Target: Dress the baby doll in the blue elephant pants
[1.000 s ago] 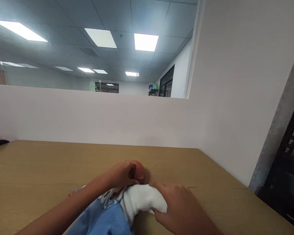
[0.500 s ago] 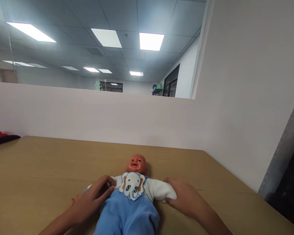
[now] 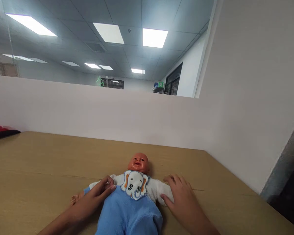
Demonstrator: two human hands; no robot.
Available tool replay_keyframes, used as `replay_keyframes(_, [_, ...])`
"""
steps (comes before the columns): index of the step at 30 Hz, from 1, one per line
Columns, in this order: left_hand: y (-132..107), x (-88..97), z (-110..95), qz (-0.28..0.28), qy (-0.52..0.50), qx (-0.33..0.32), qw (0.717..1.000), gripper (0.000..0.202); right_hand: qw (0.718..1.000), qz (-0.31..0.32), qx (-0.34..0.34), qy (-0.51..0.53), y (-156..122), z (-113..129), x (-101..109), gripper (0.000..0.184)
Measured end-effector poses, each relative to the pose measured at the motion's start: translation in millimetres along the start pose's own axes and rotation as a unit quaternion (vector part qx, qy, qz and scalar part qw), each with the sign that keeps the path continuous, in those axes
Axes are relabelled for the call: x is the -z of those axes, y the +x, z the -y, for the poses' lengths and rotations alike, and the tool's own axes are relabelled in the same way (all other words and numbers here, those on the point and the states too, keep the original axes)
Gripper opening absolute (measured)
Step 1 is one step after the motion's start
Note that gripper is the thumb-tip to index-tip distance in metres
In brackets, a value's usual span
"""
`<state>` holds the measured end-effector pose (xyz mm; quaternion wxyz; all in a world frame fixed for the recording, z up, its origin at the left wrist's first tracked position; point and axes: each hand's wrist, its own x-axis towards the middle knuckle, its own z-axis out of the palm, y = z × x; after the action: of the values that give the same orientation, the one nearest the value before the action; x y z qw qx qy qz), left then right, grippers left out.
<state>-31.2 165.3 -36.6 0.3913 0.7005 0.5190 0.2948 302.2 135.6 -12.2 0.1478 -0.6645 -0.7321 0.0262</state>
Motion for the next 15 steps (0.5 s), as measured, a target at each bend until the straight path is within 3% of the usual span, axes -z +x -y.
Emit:
replay_keyframes(2, [3.1,-0.1,-0.6,0.029,-0.028,-0.038,0.998,0.051,0.994,0.026,0.014,0.106,-11.4,18.4,5.3,0.02])
replay_keyframes(6, [7.0,4.5,5.8,0.041,0.015,-0.083,0.996,0.047,0.941,0.182,0.004,0.287,-20.2,27.1,3.2,0.026])
replay_keyframes(9, [6.7,8.0,10.5,0.031,0.077,-0.077,0.994,0.046,0.873,0.273,0.042,0.401,-11.0,8.9,-9.0,0.035])
replay_keyframes(11, [5.4,9.1,10.9,0.029,0.107,-0.065,0.992,0.048,0.799,0.316,0.083,0.504,-2.5,-2.7,-18.9,0.042])
replay_keyframes(13, [3.9,9.7,9.7,0.03,0.115,-0.045,0.992,0.052,0.725,0.308,0.09,0.609,3.7,-7.3,-28.4,0.049])
replay_keyframes(14, [3.1,10.0,8.8,0.021,0.11,-0.037,0.993,0.054,0.706,0.281,0.084,0.645,5.5,-6.6,-32.9,0.053])
replay_keyframes(15, [2.4,10.4,7.8,0.004,0.102,-0.025,0.994,0.055,0.717,0.235,0.08,0.651,6.4,-4.5,-37.2,0.054])
